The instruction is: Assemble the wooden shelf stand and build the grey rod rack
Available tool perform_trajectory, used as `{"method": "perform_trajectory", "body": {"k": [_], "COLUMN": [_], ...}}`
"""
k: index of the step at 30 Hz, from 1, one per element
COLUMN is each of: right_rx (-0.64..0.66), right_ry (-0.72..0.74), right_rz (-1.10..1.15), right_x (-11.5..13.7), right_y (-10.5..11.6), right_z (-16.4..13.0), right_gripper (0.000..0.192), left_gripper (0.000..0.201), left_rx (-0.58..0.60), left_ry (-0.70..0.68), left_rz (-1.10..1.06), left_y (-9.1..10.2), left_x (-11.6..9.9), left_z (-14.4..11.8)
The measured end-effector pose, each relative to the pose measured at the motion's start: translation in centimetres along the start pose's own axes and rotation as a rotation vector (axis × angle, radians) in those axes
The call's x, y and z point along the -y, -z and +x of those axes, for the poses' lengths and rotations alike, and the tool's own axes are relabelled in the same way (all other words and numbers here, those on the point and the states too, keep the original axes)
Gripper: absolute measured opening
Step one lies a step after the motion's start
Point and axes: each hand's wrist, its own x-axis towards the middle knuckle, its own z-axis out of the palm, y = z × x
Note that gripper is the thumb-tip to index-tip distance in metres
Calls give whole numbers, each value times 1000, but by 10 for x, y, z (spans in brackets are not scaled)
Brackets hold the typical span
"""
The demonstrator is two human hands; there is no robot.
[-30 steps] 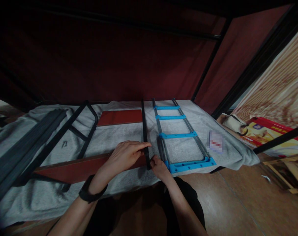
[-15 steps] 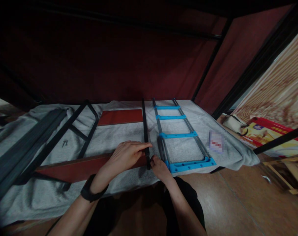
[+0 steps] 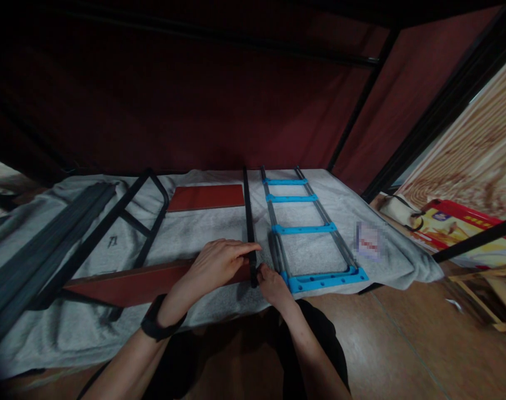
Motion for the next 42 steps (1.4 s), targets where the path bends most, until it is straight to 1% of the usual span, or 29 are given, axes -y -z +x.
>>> {"method": "perform_trajectory", "body": {"k": [2,6,8,11,16,20,23,27,29,33,35,38,39,40,42], "right_rx": [1,8,10,28,19,2,-32,-128,-124,-65,-37,12,5,-59,-78], "right_ry": [6,-28,-5,34,24,42,55,55,92,206,203,92,79,68,75], "right_rz": [-9,14,11,-50,-186,-205,-145,-23,69,309,398,434,429,421,397], "right_x": [0,-4,-5,-4,4,2,-5,-7,-4,4,4,1,-1,-2,-3], "right_y": [0,3,5,5,3,0,1,3,3,4,4,4,4,3,2], "right_z": [1,-1,-2,-3,-4,-5,-5,-3,-3,-6,-6,-2,0,2,4], "right_gripper": [21,22,21,21,27,28,28,29,30,38,38,35,36,36,37], "left_gripper": [49,49,49,49,49,49,48,47,48,49,49,49,48,46,39], "left_rx": [-3,-11,-7,4,-7,-23,-35,-37,-40,-57,-85,-168,-201,-237,-348], "left_ry": [-6,-17,-21,-22,-24,-29,-46,-76,-72,-75,-91,-112,-114,-114,-97], "left_rz": [1,3,5,13,10,13,16,37,58,101,125,185,206,221,213], "left_y": [-1,-5,-7,-9,-13,-15,-15,-16,-18,-19,-17,-10,-6,-2,6], "left_x": [0,4,5,4,2,1,-1,-2,-2,-4,-8,-15,-17,-18,-17], "left_z": [-1,-1,-1,-1,-2,-4,-6,-7,-8,-12,-17,-28,-34,-42,-67]}}
